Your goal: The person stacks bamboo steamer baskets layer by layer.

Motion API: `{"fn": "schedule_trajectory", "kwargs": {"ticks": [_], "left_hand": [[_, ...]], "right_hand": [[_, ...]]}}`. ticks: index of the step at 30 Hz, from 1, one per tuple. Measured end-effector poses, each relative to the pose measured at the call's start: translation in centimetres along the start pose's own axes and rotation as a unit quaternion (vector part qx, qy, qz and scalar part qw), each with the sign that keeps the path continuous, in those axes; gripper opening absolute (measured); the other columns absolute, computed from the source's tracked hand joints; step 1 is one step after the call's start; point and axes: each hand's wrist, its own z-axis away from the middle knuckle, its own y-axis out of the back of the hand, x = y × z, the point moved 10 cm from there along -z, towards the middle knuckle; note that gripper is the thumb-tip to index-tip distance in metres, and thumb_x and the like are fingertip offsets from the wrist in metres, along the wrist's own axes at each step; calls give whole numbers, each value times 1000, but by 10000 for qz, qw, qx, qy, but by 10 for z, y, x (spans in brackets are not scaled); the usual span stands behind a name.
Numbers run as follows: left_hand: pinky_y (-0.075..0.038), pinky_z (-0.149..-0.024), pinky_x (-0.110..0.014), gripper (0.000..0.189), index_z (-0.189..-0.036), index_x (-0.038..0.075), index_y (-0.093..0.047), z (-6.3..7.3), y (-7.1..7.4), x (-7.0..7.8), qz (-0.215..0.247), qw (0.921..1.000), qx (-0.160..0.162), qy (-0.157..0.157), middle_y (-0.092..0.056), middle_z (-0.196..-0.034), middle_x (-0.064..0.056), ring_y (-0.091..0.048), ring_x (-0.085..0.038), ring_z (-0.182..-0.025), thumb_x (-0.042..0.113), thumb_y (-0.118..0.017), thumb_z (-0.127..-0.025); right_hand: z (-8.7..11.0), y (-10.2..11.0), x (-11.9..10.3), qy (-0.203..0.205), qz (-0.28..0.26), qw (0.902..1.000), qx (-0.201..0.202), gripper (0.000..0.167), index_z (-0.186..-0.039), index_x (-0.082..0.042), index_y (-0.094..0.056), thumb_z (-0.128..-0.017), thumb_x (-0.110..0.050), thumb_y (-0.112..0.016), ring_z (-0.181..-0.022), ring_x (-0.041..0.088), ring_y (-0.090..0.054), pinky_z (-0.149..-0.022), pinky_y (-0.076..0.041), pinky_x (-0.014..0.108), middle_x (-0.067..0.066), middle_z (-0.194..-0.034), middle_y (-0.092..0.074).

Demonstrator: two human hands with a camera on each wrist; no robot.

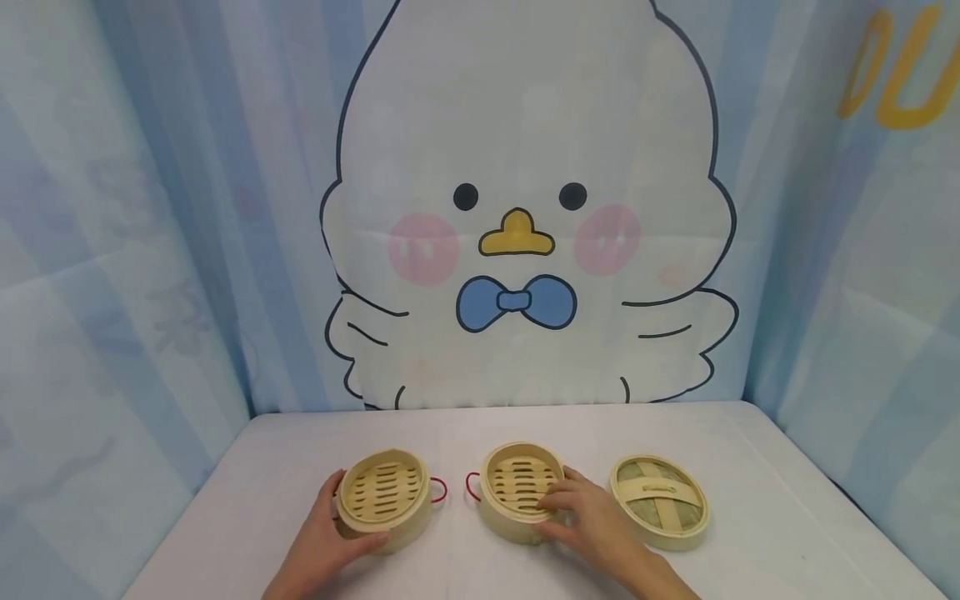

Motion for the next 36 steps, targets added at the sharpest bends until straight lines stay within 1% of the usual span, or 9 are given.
{"fn": "schedule_trajectory", "kwargs": {"ticks": [5,11,16,20,25,29,34,36], "left_hand": [[-24,-112,-67,133,-153,-9,-13,-1,0,-3,37,10000,17,78,-22,-156,-36,-23,-54,-142,49,-93,-66],[-24,-112,-68,136,-153,-8,-15,-1,-1,-8,228,9995,34,204,-26,-155,-36,-27,-53,-141,51,-95,-61],[-23,-112,-68,140,-153,-8,-17,-2,-3,-12,325,9990,50,289,-29,-153,-37,-29,-53,-140,53,-97,-56],[-23,-112,-69,139,-154,-7,-17,-3,-3,-11,346,9988,85,329,-29,-153,-36,-29,-54,-140,51,-97,-55],[-23,-111,-69,139,-154,-7,-17,-2,-2,-10,335,9987,129,360,-29,-153,-36,-28,-54,-140,49,-98,-55],[-24,-112,-68,139,-154,-7,-17,-2,-2,-11,380,9985,126,366,-29,-153,-35,-28,-54,-140,50,-97,-56],[-25,-111,-68,138,-153,-7,-19,-2,0,-9,285,9990,204,271,-30,-153,-35,-29,-53,-140,51,-97,-56],[-26,-111,-67,136,-153,-8,-19,-2,1,-7,214,9993,236,197,-31,-152,-35,-30,-52,-140,50,-97,-57]], "right_hand": [[1,-1,2,-75,-61,9999,-78,25,-94,-16,-79,-82,-38,-83,-122,45,-57,-98,-48,58,-4,-99,-71],[2,2,-2,57,-117,9999,87,25,-93,-16,-79,-82,-38,-82,-119,46,-59,-96,-49,58,-3,-97,-70],[1,0,0,-114,-297,9995,23,24,-93,-15,-79,-83,-37,-82,-121,47,-57,-97,-48,60,-3,-99,-70],[0,1,1,-208,-439,9988,65,25,-93,-14,-79,-83,-37,-82,-122,48,-56,-96,-48,61,-3,-100,-69],[-1,5,-2,-99,-505,9980,372,20,-92,-14,-79,-81,-29,-85,-121,49,-57,-95,-49,60,-3,-100,-69],[0,10,-6,-13,-443,9963,741,18,-90,-14,-79,-77,-22,-88,-119,48,-58,-93,-51,57,-4,-98,-68],[-2,21,-16,329,-380,9886,1421,23,-86,-12,-79,-68,-12,-92,-112,47,-63,-88,-55,54,-6,-93,-68],[-5,25,-19,385,-414,9857,1589,25,-86,-12,-79,-66,-10,-93,-111,46,-63,-88,-55,54,-6,-93,-68]]}}
